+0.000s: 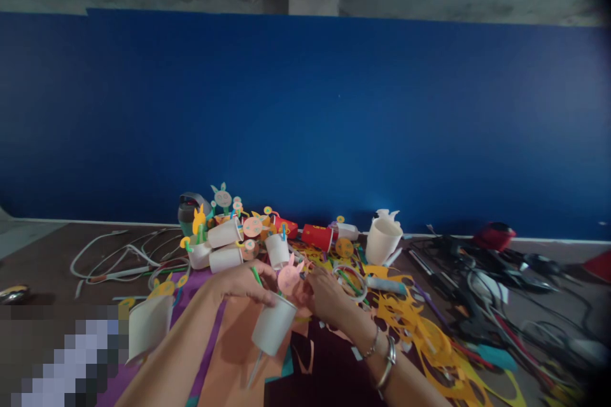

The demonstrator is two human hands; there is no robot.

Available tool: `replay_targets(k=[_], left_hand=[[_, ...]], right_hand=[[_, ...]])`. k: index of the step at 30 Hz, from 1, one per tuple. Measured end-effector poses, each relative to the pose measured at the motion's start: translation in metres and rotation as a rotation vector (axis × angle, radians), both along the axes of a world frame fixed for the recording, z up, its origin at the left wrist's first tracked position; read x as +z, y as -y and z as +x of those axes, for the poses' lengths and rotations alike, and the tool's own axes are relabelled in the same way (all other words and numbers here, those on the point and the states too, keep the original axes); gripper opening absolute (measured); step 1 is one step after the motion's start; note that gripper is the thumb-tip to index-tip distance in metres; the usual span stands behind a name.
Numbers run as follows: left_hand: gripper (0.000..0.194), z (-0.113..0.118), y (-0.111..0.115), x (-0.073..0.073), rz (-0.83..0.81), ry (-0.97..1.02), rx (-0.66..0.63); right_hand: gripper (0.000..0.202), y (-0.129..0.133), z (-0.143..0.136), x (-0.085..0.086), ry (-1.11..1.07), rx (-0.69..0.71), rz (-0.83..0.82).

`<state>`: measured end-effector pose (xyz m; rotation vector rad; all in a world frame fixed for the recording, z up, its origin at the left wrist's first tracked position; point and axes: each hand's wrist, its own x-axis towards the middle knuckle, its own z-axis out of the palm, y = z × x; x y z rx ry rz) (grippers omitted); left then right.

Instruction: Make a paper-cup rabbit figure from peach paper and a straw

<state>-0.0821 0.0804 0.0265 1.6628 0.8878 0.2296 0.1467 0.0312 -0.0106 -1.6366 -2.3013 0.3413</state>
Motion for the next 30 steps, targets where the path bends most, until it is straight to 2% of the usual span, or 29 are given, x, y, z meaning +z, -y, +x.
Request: replay_targets(k=[3, 5, 8, 10, 11, 13, 15, 16, 17, 19, 23, 25, 27, 30], left_hand=[[0.050, -0.003, -0.003, 0.000, 0.049, 0.019, 0.060], [0.056, -0.002, -0.005, 0.003, 0.111, 0.008, 0.149], [0.045, 0.008, -0.002, 0.013, 0.392, 0.009, 0.439], [0.030, 0.021, 0.006, 0.023, 0.653, 0.075, 0.560], [0.025, 0.028, 0.013, 0.027, 0.841, 0.091, 0.568], [0.024, 0.044, 0.029, 0.034, 1.098, 0.052, 0.364], [0.034, 0.058, 0.046, 0.036, 1.186, -0.039, 0.178], [0.038, 0.063, 0.053, 0.036, 1.220, -0.070, 0.132], [0.037, 0.068, 0.059, 0.035, 1.226, -0.098, 0.103], [0.031, 0.072, 0.065, 0.032, 1.206, -0.095, 0.122], [0.023, 0.072, 0.065, 0.028, 1.039, -0.008, 0.192], [0.018, 0.072, 0.061, 0.027, 0.927, 0.037, 0.244], [0.017, 0.073, 0.057, 0.024, 0.771, 0.098, 0.355], [0.022, 0.075, 0.051, 0.018, 0.380, 0.302, 0.501]], right_hand=[[0.012, -0.003, 0.001, -0.003, -0.091, -0.019, -0.038], [0.008, -0.006, 0.003, -0.002, -0.141, -0.052, -0.071], [0.009, -0.011, 0.009, 0.005, -0.173, -0.133, -0.045], [0.013, -0.014, 0.013, 0.013, -0.315, -0.187, -0.012], [0.013, -0.014, 0.015, 0.018, -0.439, -0.201, -0.018], [0.015, -0.014, 0.017, 0.027, -0.737, -0.191, -0.099], [0.025, -0.011, 0.019, 0.035, -0.957, -0.150, -0.215], [0.030, -0.009, 0.019, 0.039, -1.016, -0.133, -0.258], [0.034, -0.007, 0.019, 0.041, -1.056, -0.116, -0.288], [0.040, -0.004, 0.018, 0.046, -1.102, -0.071, -0.345], [0.041, -0.001, 0.021, 0.053, -1.064, 0.041, -0.420], [0.030, -0.001, 0.029, 0.056, -0.809, 0.039, -0.349], [0.018, -0.002, 0.039, 0.056, -0.472, -0.007, -0.263], [0.002, -0.002, 0.053, 0.050, -0.124, -0.157, -0.210]])
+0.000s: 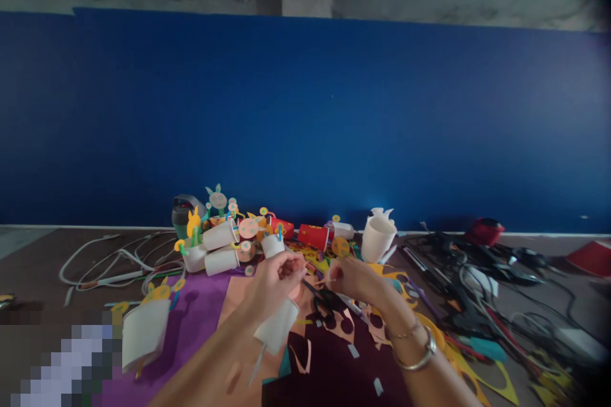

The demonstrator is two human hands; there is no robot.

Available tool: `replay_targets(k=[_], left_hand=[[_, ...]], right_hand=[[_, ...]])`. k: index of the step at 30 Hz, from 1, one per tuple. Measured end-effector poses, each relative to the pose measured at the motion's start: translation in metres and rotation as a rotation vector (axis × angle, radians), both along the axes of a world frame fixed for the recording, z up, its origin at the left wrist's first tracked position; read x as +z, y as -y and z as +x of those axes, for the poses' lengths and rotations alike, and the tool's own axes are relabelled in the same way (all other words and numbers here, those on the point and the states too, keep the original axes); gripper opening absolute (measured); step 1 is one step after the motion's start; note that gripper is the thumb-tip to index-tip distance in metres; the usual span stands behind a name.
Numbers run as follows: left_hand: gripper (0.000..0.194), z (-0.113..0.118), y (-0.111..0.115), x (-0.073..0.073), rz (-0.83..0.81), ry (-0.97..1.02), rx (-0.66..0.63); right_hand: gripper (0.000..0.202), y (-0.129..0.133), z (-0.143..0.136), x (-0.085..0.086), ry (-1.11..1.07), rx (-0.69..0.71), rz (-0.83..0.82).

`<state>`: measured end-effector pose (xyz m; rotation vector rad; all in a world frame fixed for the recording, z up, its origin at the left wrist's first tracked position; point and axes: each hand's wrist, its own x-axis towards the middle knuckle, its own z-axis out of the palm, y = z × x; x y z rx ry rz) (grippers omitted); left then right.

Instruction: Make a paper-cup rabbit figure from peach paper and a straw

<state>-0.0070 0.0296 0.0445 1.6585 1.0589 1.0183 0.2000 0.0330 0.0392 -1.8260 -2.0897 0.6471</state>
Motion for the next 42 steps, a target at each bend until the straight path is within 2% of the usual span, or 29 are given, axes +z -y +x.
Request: replay_targets(k=[4, 6, 7, 9, 11, 14, 18, 21, 25, 29, 34, 42], left_hand=[[0.026, 0.002, -0.005, -0.002, -0.486, 0.440, -0.048], [0.026, 0.003, -0.004, -0.002, -0.597, 0.557, -0.040], [0.025, 0.004, -0.003, -0.002, -0.600, 0.560, -0.042], [0.020, 0.006, 0.000, -0.002, -0.486, 0.457, -0.039], [0.019, 0.009, 0.003, -0.005, -0.247, 0.277, 0.007], [0.029, 0.013, 0.006, -0.011, 0.059, 0.062, 0.103], [0.028, 0.014, 0.006, -0.016, 0.192, -0.033, 0.133], [0.019, 0.013, 0.005, -0.015, 0.218, -0.025, 0.152], [0.012, 0.012, 0.003, -0.012, 0.140, 0.067, 0.132], [0.009, 0.011, 0.002, -0.009, 0.099, 0.104, 0.101], [0.013, 0.011, 0.004, -0.004, 0.161, 0.037, 0.152], [0.015, 0.011, 0.004, -0.006, 0.242, 0.005, 0.202]], right_hand=[[0.013, -0.001, 0.004, -0.012, 0.214, -0.075, 0.014], [0.010, -0.002, 0.002, -0.012, 0.219, -0.061, 0.058], [0.008, -0.002, 0.000, -0.011, 0.211, -0.051, 0.076], [0.007, -0.003, -0.004, -0.006, 0.162, -0.013, 0.108], [0.011, -0.001, -0.010, 0.000, 0.081, 0.050, 0.139], [0.010, 0.005, -0.022, 0.008, -0.131, 0.157, 0.232], [0.006, 0.013, -0.035, 0.012, -0.305, 0.206, 0.317], [0.006, 0.016, -0.038, 0.012, -0.354, 0.230, 0.290], [0.005, 0.016, -0.037, 0.010, -0.427, 0.263, 0.227], [0.006, 0.016, -0.037, 0.010, -0.380, 0.257, 0.267], [0.007, 0.016, -0.037, 0.011, -0.371, 0.253, 0.289], [0.014, 0.017, -0.038, 0.015, -0.366, 0.244, 0.278]])
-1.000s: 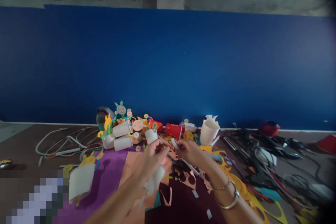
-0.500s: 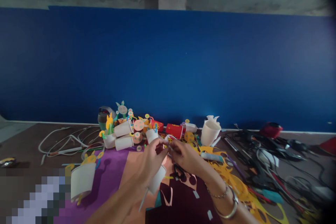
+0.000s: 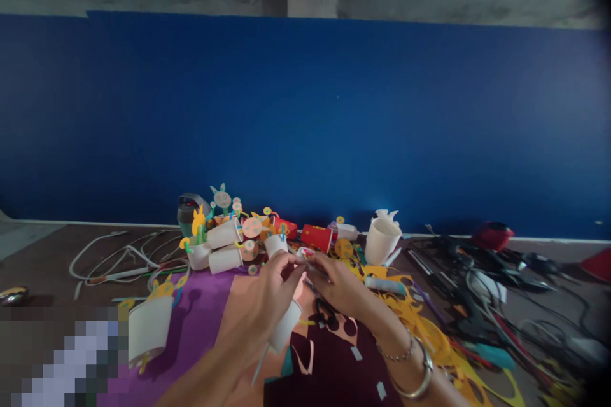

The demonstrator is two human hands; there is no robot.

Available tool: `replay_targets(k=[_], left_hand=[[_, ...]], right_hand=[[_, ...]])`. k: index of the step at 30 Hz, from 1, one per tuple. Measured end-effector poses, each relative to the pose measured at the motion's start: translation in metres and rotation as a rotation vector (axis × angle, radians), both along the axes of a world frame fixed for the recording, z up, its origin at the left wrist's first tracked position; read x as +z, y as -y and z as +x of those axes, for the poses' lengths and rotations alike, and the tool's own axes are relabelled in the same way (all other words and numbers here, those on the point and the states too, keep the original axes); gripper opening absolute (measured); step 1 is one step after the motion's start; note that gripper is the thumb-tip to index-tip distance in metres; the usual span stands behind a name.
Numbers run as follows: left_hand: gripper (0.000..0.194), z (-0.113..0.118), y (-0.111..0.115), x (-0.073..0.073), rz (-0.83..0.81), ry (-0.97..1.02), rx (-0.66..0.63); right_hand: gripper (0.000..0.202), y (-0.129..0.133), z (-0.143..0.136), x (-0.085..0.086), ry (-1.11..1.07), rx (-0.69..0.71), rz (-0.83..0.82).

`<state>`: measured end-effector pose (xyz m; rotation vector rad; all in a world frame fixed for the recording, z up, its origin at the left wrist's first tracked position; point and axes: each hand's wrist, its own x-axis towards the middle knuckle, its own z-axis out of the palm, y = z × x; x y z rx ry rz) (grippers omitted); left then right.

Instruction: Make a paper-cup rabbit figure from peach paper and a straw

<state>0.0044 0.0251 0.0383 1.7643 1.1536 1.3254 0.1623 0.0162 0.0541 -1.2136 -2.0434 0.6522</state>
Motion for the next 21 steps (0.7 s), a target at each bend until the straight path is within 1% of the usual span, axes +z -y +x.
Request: replay_targets(k=[3, 5, 10, 21], left_hand=[[0.015, 0.0009, -0.0002, 0.0015, -0.058, 0.054, -0.003], [0.014, 0.0012, -0.0002, 0.0027, -0.082, 0.082, -0.013], [0.015, 0.0005, 0.0000, 0.0039, -0.060, 0.058, -0.025], [0.017, 0.0010, 0.0027, 0.0017, -0.046, 0.090, -0.051]], right_hand=[[0.019, 0.0002, -0.0028, -0.0008, -0.043, -0.021, 0.003], [0.019, -0.0002, -0.0050, -0.0032, -0.073, -0.050, 0.010], [0.021, -0.0009, -0.0091, -0.0074, -0.112, -0.127, 0.026], [0.024, 0.0008, -0.0089, -0.0006, -0.160, -0.058, 0.034]])
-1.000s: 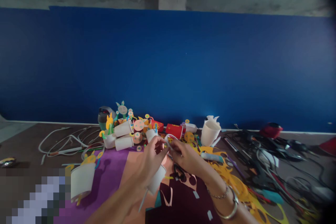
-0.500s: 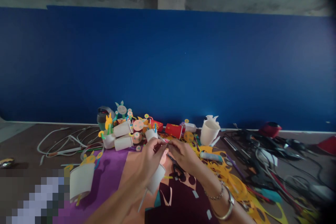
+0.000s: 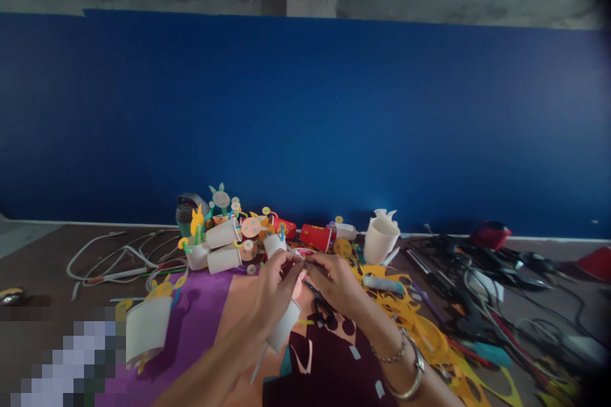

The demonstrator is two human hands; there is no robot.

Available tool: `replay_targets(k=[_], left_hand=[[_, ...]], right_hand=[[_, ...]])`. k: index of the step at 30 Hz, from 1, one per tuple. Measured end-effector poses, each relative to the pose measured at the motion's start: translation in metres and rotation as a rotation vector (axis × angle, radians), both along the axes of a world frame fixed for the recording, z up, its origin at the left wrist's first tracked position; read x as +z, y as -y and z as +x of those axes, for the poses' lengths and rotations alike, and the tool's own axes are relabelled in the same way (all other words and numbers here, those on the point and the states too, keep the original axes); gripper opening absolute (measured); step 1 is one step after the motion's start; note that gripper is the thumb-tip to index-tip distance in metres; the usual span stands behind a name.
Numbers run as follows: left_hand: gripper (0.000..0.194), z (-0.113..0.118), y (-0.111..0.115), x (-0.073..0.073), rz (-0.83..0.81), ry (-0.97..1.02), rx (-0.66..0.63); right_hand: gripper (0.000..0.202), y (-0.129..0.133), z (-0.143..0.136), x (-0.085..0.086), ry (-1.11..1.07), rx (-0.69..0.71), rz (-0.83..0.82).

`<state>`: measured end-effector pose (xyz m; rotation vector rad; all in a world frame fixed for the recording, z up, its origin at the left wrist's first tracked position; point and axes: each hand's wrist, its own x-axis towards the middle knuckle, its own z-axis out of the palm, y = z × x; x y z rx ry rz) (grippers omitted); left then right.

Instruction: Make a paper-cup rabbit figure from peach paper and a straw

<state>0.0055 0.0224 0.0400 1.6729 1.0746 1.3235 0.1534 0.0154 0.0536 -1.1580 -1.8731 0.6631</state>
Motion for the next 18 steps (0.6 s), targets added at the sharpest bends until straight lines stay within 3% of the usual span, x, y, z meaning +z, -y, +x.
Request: replay_targets(k=[11, 18], left_hand=[[0.014, 0.0000, 0.0010, 0.0014, 0.082, -0.024, 0.020], [0.011, -0.0014, 0.0061, 0.0030, 0.221, -0.074, 0.047]], right_hand=[[0.023, 0.0007, -0.0012, 0.0011, -0.061, -0.013, 0.067], [0.027, 0.0014, -0.0026, 0.0002, -0.210, -0.011, -0.081]])
